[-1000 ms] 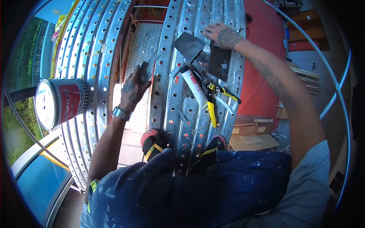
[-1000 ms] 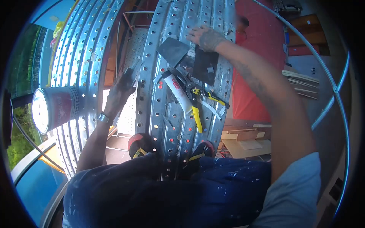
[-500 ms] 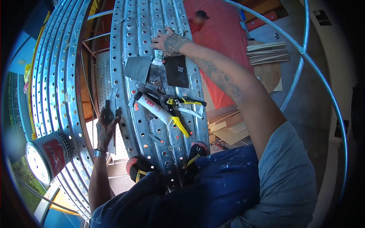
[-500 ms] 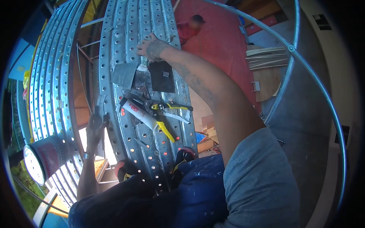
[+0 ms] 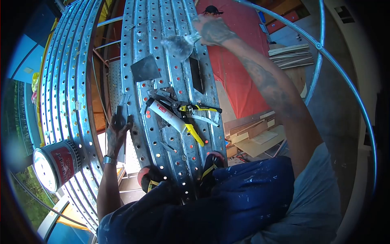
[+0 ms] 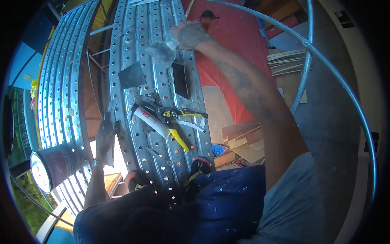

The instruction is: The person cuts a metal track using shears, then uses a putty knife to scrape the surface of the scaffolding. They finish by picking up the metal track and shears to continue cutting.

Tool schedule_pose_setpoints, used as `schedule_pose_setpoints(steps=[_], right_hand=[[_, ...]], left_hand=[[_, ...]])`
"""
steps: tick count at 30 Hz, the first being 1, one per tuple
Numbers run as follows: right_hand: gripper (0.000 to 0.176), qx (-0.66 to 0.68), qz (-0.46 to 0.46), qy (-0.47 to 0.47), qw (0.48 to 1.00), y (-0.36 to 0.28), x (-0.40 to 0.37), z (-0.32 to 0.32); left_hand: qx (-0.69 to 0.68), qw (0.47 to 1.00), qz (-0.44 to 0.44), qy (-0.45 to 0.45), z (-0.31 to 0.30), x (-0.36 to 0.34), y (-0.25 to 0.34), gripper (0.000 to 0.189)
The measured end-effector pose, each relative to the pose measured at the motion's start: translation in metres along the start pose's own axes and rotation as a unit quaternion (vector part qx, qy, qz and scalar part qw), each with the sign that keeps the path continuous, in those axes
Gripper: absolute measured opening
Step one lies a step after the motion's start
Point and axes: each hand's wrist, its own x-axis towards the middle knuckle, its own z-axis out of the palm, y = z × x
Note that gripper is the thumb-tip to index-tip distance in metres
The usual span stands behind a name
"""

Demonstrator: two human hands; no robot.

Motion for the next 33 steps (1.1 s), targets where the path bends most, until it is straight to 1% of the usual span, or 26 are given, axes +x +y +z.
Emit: schedule_pose_setpoints(steps=[1, 2, 3, 4, 6, 8, 9, 12, 13, 14, 16, 18, 19, 22, 23, 25, 26, 28, 30, 32, 33], right_hand=[[0.035, -0.004, -0.004, 0.1, 0.995, 0.001, -0.011, 0.003], [0.034, 0.018, 0.002, 0.137, 0.99, 0.002, -0.021, 0.007], [0.033, 0.039, 0.009, 0.174, 0.984, 0.0, -0.034, 0.007], [0.033, 0.057, 0.018, 0.209, 0.976, -0.004, -0.048, 0.005], [0.033, 0.081, 0.1, 0.082, 0.988, -0.028, -0.075, 0.008], [0.036, 0.186, 0.148, -0.052, 0.97, -0.047, -0.089, 0.017], [0.035, 0.251, 0.147, -0.035, 0.956, -0.055, -0.096, 0.021], [0.034, 0.442, 0.131, 0.014, 0.887, -0.086, -0.12, 0.04], [0.034, 0.504, 0.114, 0.037, 0.855, -0.098, -0.122, 0.049], [0.033, 0.541, 0.093, 0.055, 0.834, -0.113, -0.126, 0.06], [0.032, 0.557, 0.046, 0.094, 0.824, -0.14, -0.127, 0.073], [0.032, 0.544, 0.01, 0.119, 0.83, -0.154, -0.125, 0.074], [0.033, 0.572, 0.024, 0.112, 0.812, -0.162, -0.124, 0.071], [0.036, 0.646, 0.061, 0.088, 0.755, -0.201, -0.127, 0.05], [0.037, 0.67, 0.072, 0.081, 0.735, -0.214, -0.128, 0.041], [0.039, 0.695, 0.071, 0.076, 0.712, -0.242, -0.139, 0.032], [0.044, 0.665, 0.055, 0.097, 0.739, -0.254, -0.145, 0.041], [0.053, 0.599, 0.029, 0.143, 0.788, -0.28, -0.157, 0.059], [0.054, 0.548, 0.037, 0.182, 0.816, -0.298, -0.164, 0.08], [0.052, 0.518, 0.062, 0.154, 0.839, -0.306, -0.168, 0.105], [0.052, 0.502, 0.074, 0.141, 0.85, -0.306, -0.167, 0.106]], left_hand=[[0.0, 1.0, -0.015, -0.006, 0.0, -0.001, 0.012, 0.081], [-0.001, 0.999, -0.029, -0.013, -0.001, -0.003, 0.017, 0.083], [-0.063, 0.996, -0.047, -0.041, 0.002, 0.0, 0.001, 0.085], [-0.041, 0.998, -0.04, -0.032, 0.002, -0.002, 0.002, 0.084], [0.004, 1.0, -0.018, -0.02, 0.002, -0.004, 0.009, 0.083], [0.055, 0.998, -0.013, -0.005, 0.006, -0.008, 0.023, 0.077], [0.08, 0.997, -0.014, 0.007, 0.007, -0.01, 0.027, 0.075], [0.118, 0.991, 0.066, 0.013, 0.016, -0.011, 0.016, 0.069], [0.092, 0.991, 0.085, 0.049, 0.021, -0.013, 0.02, 0.063], [0.065, 0.997, 0.007, 0.036, 0.023, -0.012, 0.015, 0.066], [0.168, 0.985, -0.003, 0.035, 0.023, -0.016, 0.024, 0.056], [0.194, 0.98, -0.026, 0.046, 0.026, -0.018, 0.03, 0.058], [0.205, 0.977, -0.034, 0.051, 0.027, -0.017, 0.031, 0.059], [0.2, 0.978, 0.003, 0.054, 0.023, -0.018, 0.026, 0.086], [0.19, 0.979, 0.015, 0.075, 0.023, -0.018, 0.025, 0.09], [0.144, 0.989, -0.005, 0.038, 0.019, -0.016, 0.026, 0.09], [0.121, 0.992, -0.013, 0.02, 0.016, -0.015, 0.028, 0.09], [0.109, 0.994, -0.012, 0.017, 0.015, -0.014, 0.027, 0.089], [0.098, 0.995, -0.012, 0.011, 0.015, -0.014, 0.023, 0.087], [0.144, 0.989, 0.007, 0.036, 0.015, -0.014, 0.014, 0.09], [0.156, 0.987, 0.012, 0.042, 0.013, -0.015, 0.013, 0.09]])
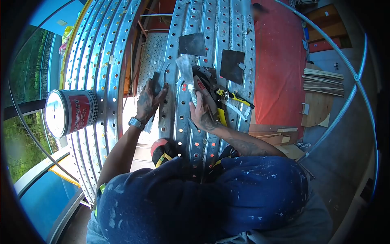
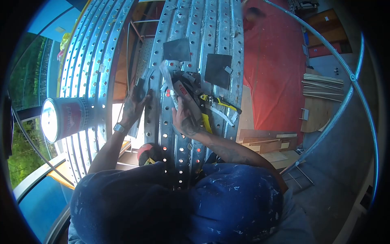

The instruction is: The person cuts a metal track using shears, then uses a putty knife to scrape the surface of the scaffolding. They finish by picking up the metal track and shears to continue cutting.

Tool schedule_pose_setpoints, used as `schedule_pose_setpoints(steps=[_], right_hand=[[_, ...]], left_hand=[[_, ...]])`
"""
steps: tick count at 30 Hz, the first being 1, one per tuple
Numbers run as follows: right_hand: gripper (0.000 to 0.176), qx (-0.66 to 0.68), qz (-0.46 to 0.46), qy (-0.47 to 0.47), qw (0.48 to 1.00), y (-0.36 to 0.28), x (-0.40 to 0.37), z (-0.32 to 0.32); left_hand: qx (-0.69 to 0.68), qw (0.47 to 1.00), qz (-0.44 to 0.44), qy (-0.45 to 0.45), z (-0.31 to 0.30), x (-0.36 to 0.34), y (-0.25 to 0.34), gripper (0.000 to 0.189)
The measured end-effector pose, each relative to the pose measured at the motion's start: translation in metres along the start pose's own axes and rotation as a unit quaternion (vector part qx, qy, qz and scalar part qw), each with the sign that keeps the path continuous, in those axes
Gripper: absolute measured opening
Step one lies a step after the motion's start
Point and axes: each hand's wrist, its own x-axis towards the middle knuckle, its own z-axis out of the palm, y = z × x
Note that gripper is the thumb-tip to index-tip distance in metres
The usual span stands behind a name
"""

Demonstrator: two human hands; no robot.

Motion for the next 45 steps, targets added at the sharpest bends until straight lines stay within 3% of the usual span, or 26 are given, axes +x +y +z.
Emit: schedule_pose_setpoints(steps=[11, 14, 17, 19, 21, 22, 25, 26, 29, 33, 34, 37, 38, 41, 44, 45], right_hand=[[0.044, -0.031, -0.069, 0.052, 0.996, -0.022, 0.038, -0.016], [0.046, -0.028, -0.063, 0.033, 0.997, -0.019, 0.036, -0.006], [0.049, -0.097, -0.041, -0.069, 0.992, -0.013, 0.035, 0.011], [0.048, -0.164, -0.148, 0.016, 0.975, -0.026, 0.037, 0.003], [0.047, -0.064, -0.088, 0.05, 0.993, -0.035, 0.036, 0.005], [0.048, -0.027, -0.042, -0.021, 0.999, -0.037, 0.034, -0.001], [0.046, -0.046, 0.001, -0.078, 0.996, -0.026, 0.037, 0.007], [0.044, -0.128, 0.023, -0.104, 0.986, -0.026, 0.031, 0.01], [0.04, -0.038, -0.045, 0.02, 0.998, -0.041, 0.033, -0.003], [0.04, -0.002, 0.095, -0.161, 0.982, -0.032, 0.035, 0.003], [0.044, -0.012, 0.055, -0.088, 0.994, -0.028, 0.031, 0.007], [0.046, -0.029, -0.028, -0.018, 0.999, -0.019, 0.027, 0.01], [0.044, -0.065, -0.034, -0.024, 0.997, -0.019, 0.025, 0.011], [0.045, -0.006, 0.019, -0.083, 0.996, -0.021, 0.03, 0.007], [0.044, -0.015, -0.03, -0.025, 0.999, -0.028, 0.027, 0.004], [0.043, -0.014, -0.001, -0.06, 0.998, -0.027, 0.029, 0.004]], left_hand=[[0.012, 1.0, -0.004, -0.017, -0.002, 0.0, -0.008, 0.084], [0.004, 1.0, -0.008, -0.019, -0.006, -0.001, -0.002, 0.081], [0.015, 0.999, -0.025, -0.029, -0.008, 0.001, -0.002, 0.079], [0.026, 0.997, -0.048, -0.049, -0.01, 0.001, 0.0, 0.079], [0.028, 0.999, -0.009, -0.022, -0.003, 0.001, -0.006, 0.079], [0.028, 1.0, 0.01, -0.006, -0.001, 0.001, -0.01, 0.079], [0.016, 1.0, -0.001, -0.015, 0.0, 0.002, -0.013, 0.079], [0.014, 1.0, -0.003, -0.017, 0.0, 0.002, -0.014, 0.079], [0.021, 1.0, -0.002, -0.016, 0.002, 0.003, -0.017, 0.08], [0.03, 0.999, 0.01, -0.01, 0.003, 0.004, -0.02, 0.08], [0.025, 1.0, 0.01, -0.013, 0.001, 0.004, -0.019, 0.08], [0.02, 0.999, -0.01, -0.026, -0.004, 0.002, -0.015, 0.08], [0.022, 1.0, -0.002, -0.017, -0.004, 0.002, -0.014, 0.08], [0.025, 1.0, 0.004, -0.015, -0.004, 0.002, -0.014, 0.08], [0.019, 0.999, -0.017, -0.036, -0.009, 0.001, -0.006, 0.081], [0.019, 0.999, -0.011, -0.029, -0.007, 0.002, -0.008, 0.081]])
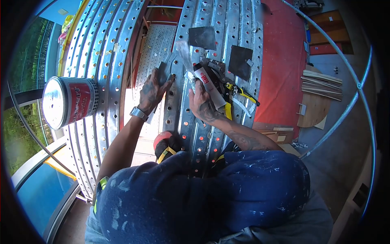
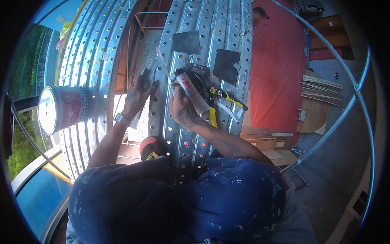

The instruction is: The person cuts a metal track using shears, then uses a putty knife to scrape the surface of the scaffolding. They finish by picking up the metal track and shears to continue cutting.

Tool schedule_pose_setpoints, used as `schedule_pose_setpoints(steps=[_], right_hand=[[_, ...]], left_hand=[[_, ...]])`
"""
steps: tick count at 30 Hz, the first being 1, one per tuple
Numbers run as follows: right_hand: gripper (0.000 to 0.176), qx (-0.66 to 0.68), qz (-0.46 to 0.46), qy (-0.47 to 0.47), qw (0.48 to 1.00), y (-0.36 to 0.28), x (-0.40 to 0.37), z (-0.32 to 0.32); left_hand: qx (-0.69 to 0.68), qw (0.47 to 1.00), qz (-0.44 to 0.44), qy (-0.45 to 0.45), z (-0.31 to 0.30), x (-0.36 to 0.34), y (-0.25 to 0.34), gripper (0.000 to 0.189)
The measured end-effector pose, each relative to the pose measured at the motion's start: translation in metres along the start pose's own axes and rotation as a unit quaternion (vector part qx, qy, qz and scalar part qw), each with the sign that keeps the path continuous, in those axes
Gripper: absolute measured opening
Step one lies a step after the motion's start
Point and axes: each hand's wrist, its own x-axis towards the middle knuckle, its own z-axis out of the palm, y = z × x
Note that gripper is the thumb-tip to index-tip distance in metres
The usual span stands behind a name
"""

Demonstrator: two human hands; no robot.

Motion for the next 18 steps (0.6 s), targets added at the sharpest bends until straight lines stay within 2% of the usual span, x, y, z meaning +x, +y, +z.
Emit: schedule_pose_setpoints(steps=[2, 4, 7, 10, 12, 14, 16, 18], right_hand=[[0.042, 0.008, 0.058, -0.071, 0.996, 0.001, 0.004, 0.002], [0.039, 0.013, 0.036, -0.015, 0.999, -0.003, 0.004, 0.001], [0.037, 0.033, 0.029, 0.052, 0.998, -0.011, 0.008, -0.013], [0.036, 0.057, 0.067, 0.024, 0.996, -0.002, 0.03, -0.049], [0.036, -0.006, 0.023, 0.097, 0.995, 0.021, 0.048, -0.07], [0.038, -0.07, 0.01, 0.124, 0.99, 0.052, 0.061, -0.094], [0.037, -0.207, 0.045, 0.126, 0.969, 0.086, 0.065, -0.11], [0.041, -0.244, 0.056, 0.113, 0.962, 0.113, 0.06, -0.118]], left_hand=[[-0.005, 1.0, 0.003, 0.005, 0.004, 0.0, -0.005, 0.082], [-0.015, 1.0, -0.002, -0.001, 0.008, 0.003, -0.011, 0.082], [-0.004, 0.999, 0.036, -0.002, 0.016, 0.009, -0.025, 0.084], [-0.032, 0.999, 0.011, -0.003, 0.011, 0.004, -0.018, 0.087], [-0.03, 0.999, 0.003, 0.018, 0.002, -0.004, -0.008, 0.088], [-0.034, 0.998, 0.024, 0.056, -0.005, -0.012, 0.0, 0.088], [-0.046, 0.99, 0.076, 0.11, -0.012, -0.017, 0.011, 0.087], [-0.077, 0.987, 0.087, 0.111, -0.019, -0.02, 0.029, 0.082]])
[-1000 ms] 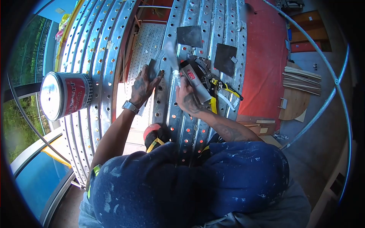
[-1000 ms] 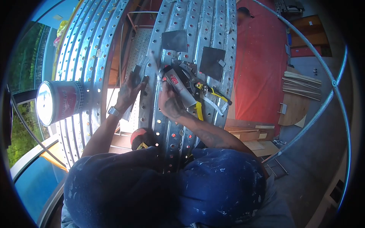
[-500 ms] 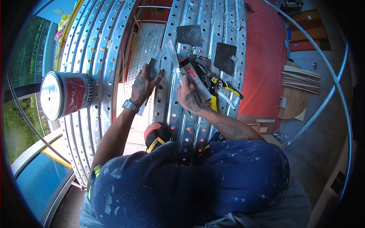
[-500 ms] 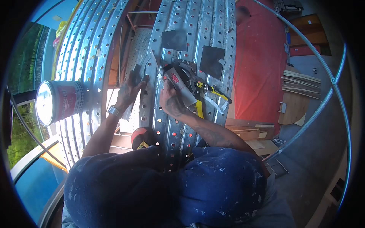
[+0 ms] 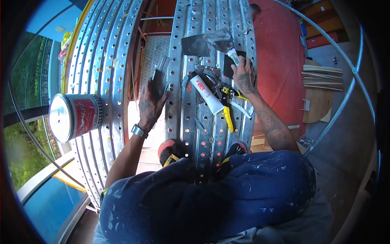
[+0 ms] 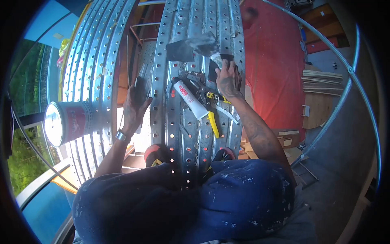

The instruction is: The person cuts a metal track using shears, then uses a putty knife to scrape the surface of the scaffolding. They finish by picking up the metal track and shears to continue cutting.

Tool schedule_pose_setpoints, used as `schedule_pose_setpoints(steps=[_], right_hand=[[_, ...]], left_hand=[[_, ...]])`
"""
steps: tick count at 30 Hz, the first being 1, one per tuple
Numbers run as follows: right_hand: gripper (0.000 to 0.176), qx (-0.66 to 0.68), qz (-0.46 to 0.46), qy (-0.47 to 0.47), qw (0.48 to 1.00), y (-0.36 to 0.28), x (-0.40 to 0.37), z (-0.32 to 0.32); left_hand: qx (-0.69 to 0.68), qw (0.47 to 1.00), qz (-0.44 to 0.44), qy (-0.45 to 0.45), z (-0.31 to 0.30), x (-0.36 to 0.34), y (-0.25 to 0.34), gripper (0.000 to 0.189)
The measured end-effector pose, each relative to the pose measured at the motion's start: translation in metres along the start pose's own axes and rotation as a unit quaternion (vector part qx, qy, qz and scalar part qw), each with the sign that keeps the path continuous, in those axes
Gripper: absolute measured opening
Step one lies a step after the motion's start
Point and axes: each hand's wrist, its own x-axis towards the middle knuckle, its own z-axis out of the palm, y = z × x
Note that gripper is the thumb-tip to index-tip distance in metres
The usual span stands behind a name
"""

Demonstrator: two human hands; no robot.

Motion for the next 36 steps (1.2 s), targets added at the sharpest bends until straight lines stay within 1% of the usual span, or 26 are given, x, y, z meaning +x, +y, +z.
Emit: schedule_pose_setpoints(steps=[2, 3, 4, 6, 8, 10, 12, 13, 14, 15, 16, 17, 18, 19, 20, 21, 22, 23, 24, 25, 26, 27, 29, 30, 33, 36], right_hand=[[0.041, -0.045, 0.01, -0.009, 0.999, 0.018, -0.002, 0.008], [0.037, -0.054, 0.016, -0.025, 0.998, 0.02, -0.006, 0.008], [0.041, -0.042, 0.025, -0.064, 0.997, 0.024, -0.01, 0.008], [0.045, -0.036, -0.014, -0.042, 0.998, 0.032, -0.022, 0.017], [0.052, -0.014, 0.015, -0.134, 0.991, 0.029, -0.017, -0.003], [0.048, 0.012, -0.022, -0.191, 0.981, 0.018, 0.001, -0.037], [0.044, 0.151, -0.215, -0.213, 0.941, 0.03, 0.041, -0.05], [0.045, 0.114, -0.21, -0.309, 0.921, 0.017, 0.069, -0.083], [0.047, 0.082, -0.2, -0.404, 0.889, -0.007, 0.098, -0.13], [0.045, 0.022, -0.247, -0.354, 0.902, -0.019, 0.119, -0.161], [0.046, -0.03, -0.272, -0.373, 0.886, -0.027, 0.154, -0.182], [0.046, -0.032, -0.242, -0.357, 0.902, -0.032, 0.183, -0.208], [0.042, -0.016, -0.214, -0.31, 0.926, -0.028, 0.215, -0.219], [0.039, -0.049, -0.19, -0.252, 0.948, -0.018, 0.259, -0.219], [0.037, -0.101, -0.172, -0.117, 0.973, -0.023, 0.265, -0.249], [0.036, -0.05, -0.026, -0.06, 0.997, -0.02, 0.279, -0.257], [0.036, 0.072, 0.083, 0.05, 0.993, -0.032, 0.26, -0.276], [0.043, 0.165, 0.147, 0.167, 0.961, -0.037, 0.266, -0.258], [0.05, 0.259, 0.218, 0.221, 0.915, -0.055, 0.265, -0.241], [0.051, 0.325, 0.242, 0.198, 0.893, -0.07, 0.256, -0.222], [0.059, 0.348, 0.278, 0.143, 0.884, -0.074, 0.271, -0.178], [0.058, 0.333, 0.282, 0.085, 0.896, -0.072, 0.268, -0.14], [0.056, 0.225, 0.204, -0.027, 0.952, -0.059, 0.233, -0.093], [0.055, 0.177, 0.15, -0.06, 0.971, -0.055, 0.219, -0.087], [0.052, 0.11, 0.048, -0.121, 0.985, -0.068, 0.199, -0.082], [0.049, 0.097, 0.007, -0.151, 0.984, -0.081, 0.193, -0.082]], left_hand=[[-0.049, 0.999, 0.013, 0.016, -0.003, 0.0, 0.017, 0.079], [-0.06, 0.997, 0.024, 0.031, 0.001, 0.0, 0.017, 0.078], [-0.06, 0.998, 0.018, 0.027, 0.0, 0.001, 0.024, 0.078], [-0.062, 0.998, 0.01, 0.017, -0.001, 0.001, 0.039, 0.078], [-0.076, 0.997, 0.022, 0.014, -0.005, 0.003, 0.056, 0.076], [-0.071, 0.997, 0.035, -0.002, -0.013, 0.004, 0.074, 0.073], [-0.12, 0.988, 0.094, -0.021, -0.015, 0.021, 0.064, 0.069], [-0.191, 0.973, 0.11, -0.066, -0.024, 0.034, 0.083, 0.066], [-0.185, 0.972, 0.124, -0.071, -0.033, 0.049, 0.099, 0.062], [-0.152, 0.978, 0.133, -0.059, -0.04, 0.07, 0.119, 0.059], [-0.12, 0.981, 0.143, -0.051, -0.05, 0.09, 0.138, 0.055], [-0.085, 0.983, 0.153, -0.056, -0.063, 0.111, 0.155, 0.051], [-0.042, 0.982, 0.172, -0.071, -0.076, 0.133, 0.168, 0.046], [0.014, 0.98, 0.162, -0.116, -0.088, 0.163, 0.175, 0.045], [0.114, 0.946, 0.291, -0.083, -0.091, 0.204, 0.155, 0.043], [0.187, 0.928, 0.297, -0.124, -0.1, 0.235, 0.161, 0.041], [0.266, 0.912, 0.263, -0.17, -0.104, 0.259, 0.173, 0.043], [0.344, 0.883, 0.234, -0.219, -0.107, 0.282, 0.185, 0.046], [0.341, 0.884, 0.248, -0.203, -0.105, 0.3, 0.181, 0.053], [0.337, 0.885, 0.262, -0.186, -0.103, 0.318, 0.176, 0.062], [0.334, 0.885, 0.275, -0.169, -0.099, 0.337, 0.172, 0.07], [0.334, 0.886, 0.278, -0.163, -0.09, 0.343, 0.152, 0.071], [0.332, 0.88, 0.281, -0.189, -0.059, 0.342, 0.119, 0.074], [0.339, 0.878, 0.273, -0.2, -0.053, 0.341, 0.108, 0.075], [0.363, 0.879, 0.222, -0.217, -0.057, 0.319, 0.078, 0.078], [0.377, 0.882, 0.171, -0.226, -0.086, 0.299, 0.05, 0.081]])
